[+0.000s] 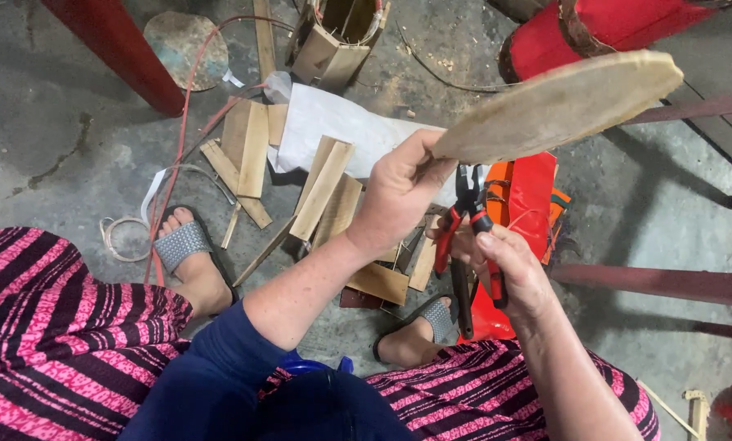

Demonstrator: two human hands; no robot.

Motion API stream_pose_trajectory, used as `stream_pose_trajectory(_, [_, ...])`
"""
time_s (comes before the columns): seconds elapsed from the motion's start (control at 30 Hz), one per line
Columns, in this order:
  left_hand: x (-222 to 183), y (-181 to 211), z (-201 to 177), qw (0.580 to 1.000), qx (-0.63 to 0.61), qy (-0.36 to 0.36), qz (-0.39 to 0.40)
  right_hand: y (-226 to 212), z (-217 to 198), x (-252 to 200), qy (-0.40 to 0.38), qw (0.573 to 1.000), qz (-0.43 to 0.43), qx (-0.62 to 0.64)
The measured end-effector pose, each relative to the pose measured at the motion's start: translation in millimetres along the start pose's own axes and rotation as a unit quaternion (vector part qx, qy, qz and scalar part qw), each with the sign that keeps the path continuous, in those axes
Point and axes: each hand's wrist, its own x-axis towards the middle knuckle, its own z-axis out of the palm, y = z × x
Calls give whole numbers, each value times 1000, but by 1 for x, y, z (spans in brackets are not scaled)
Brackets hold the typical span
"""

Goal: Assembling a circular wooden frame by trimming wooden strips with pliers and securing components with a hammer.

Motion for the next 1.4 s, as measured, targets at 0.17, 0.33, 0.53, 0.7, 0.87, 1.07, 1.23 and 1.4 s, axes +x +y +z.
stream_pose_trajectory(0.17, [1,24,11,999,40,-9,32,34,-47,4,0,999,3,47])
stream_pose_trajectory(0.33, [1,27,11,998,43,-18,49,29,-50,-2,37,999,2,8])
stream_pose_trajectory(0.53, [1,23,4,995,81,-28,56,19,-38,-6,55,998,25,-27])
stream_pose_trajectory(0.7, [3,18,0,989,120,-41,80,-10,3,3,39,996,53,-53])
stream_pose_trajectory(0.87, [1,12,0,988,118,-30,91,4,-12,1,70,996,63,-6])
stream_pose_trajectory(1.07, [7,23,-10,976,175,-55,116,-2,-10,7,62,992,48,-95])
stream_pose_trajectory(1.23, [7,24,-7,976,185,-69,86,-1,-17,9,87,957,49,-271])
stream_pose_trajectory(1.4, [6,18,-9,983,163,-44,73,-20,7,9,115,876,19,-468])
